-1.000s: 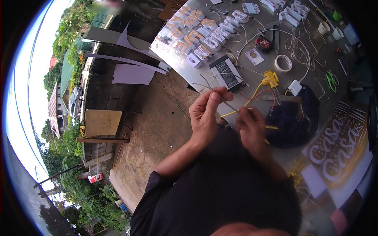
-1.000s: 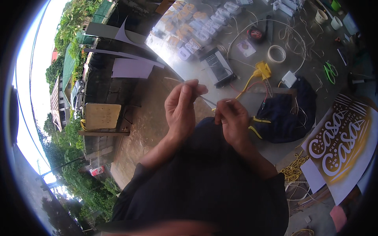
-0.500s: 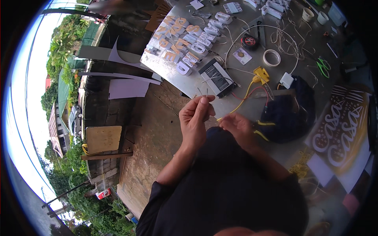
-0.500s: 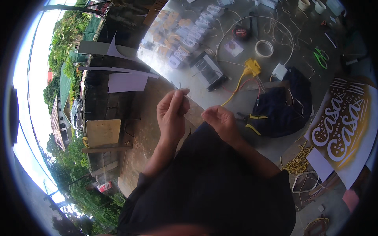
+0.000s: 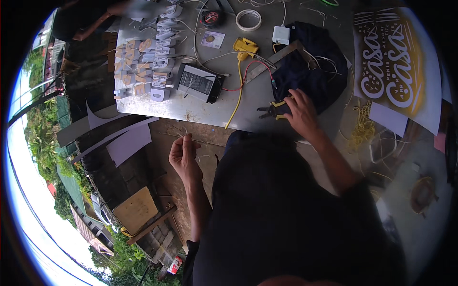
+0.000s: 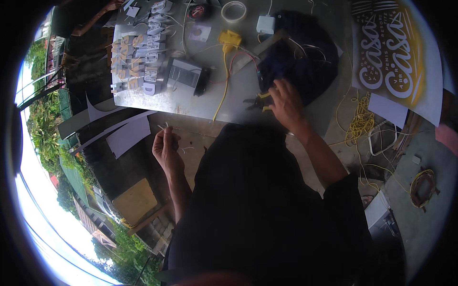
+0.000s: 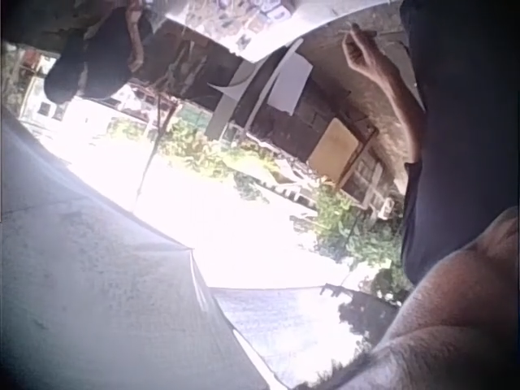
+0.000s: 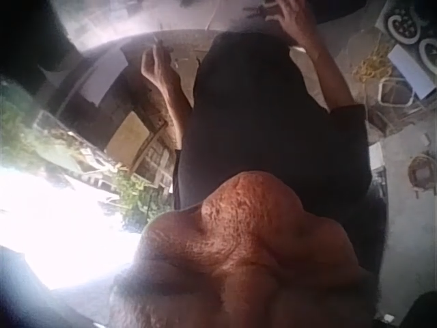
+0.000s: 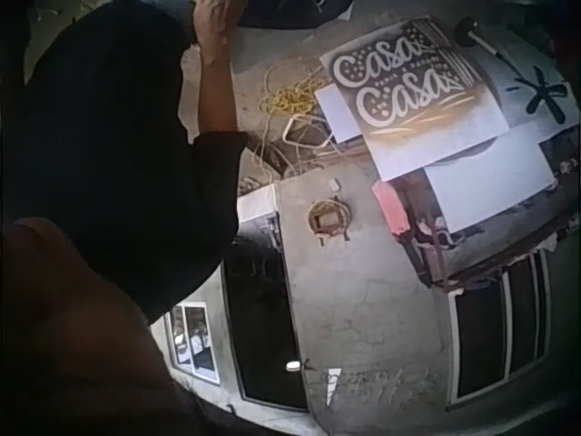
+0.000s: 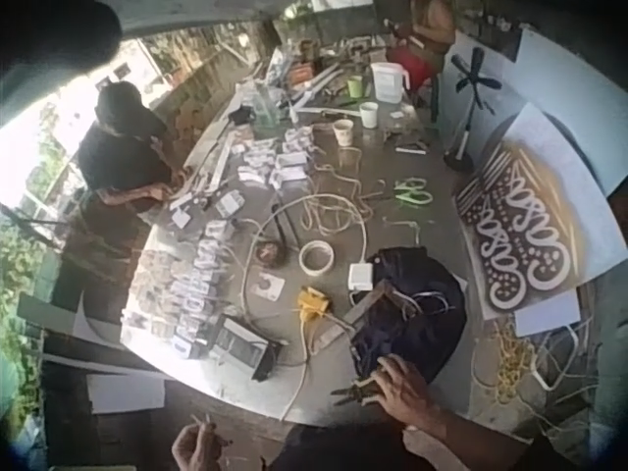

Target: Connecting wires for illuminated channel letters on a workbench.

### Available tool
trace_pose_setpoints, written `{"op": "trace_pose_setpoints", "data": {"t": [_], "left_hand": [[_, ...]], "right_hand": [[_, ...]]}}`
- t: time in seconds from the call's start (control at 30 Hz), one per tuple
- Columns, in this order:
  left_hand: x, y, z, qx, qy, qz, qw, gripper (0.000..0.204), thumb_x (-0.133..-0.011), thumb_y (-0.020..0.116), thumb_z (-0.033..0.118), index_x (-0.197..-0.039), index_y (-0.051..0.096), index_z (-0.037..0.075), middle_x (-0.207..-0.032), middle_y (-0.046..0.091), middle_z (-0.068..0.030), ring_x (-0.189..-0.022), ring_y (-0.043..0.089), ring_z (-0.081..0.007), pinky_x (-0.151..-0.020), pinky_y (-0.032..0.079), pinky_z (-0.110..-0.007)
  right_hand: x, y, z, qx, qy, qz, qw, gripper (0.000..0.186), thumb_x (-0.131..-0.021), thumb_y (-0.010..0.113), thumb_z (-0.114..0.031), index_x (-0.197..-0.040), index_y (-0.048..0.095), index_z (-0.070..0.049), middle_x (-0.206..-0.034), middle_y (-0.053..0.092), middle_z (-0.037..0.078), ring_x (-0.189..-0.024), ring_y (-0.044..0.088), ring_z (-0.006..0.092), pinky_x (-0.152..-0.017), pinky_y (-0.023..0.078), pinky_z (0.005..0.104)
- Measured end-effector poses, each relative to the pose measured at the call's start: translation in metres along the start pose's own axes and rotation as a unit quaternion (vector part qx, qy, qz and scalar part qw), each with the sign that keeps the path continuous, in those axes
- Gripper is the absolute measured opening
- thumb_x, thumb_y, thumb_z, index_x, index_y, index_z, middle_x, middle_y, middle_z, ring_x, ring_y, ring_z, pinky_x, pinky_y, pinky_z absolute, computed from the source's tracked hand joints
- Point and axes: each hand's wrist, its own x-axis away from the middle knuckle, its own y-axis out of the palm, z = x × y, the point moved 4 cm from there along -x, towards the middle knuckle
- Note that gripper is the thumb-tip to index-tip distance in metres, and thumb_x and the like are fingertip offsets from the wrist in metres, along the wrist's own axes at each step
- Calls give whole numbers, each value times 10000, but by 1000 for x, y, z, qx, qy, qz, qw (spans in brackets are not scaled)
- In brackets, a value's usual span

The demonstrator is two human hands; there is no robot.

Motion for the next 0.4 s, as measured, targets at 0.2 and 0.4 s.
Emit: {"op": "trace_pose_setpoints", "data": {"t": [0.2, 0.4], "left_hand": [[1, 26, 10, -6, 2, -30, 1000, 232, -1012, 696, 244, -1016, 717, 13, -700, 650, 11, -565, 378, 9, -531, 258, -192], [-9, 52, 15, 30, 35, -55, 997, 245, -1008, 703, 258, -1024, 716, 14, -704, 649, 7, -575, 415, 3, -540, 273, -179]], "right_hand": [[7, 21, 14, 37, 1, -43, 998, 608, -752, 865, -259, -1268, 624, -47, -1453, 485, 173, -1406, 412, 373, -1167, 357, 503], [14, 34, 11, 99, -60, -78, 990, 739, -741, 860, -409, -1348, 591, -85, -1496, 451, 185, -1457, 348, 388, -1208, 263, 572]]}}
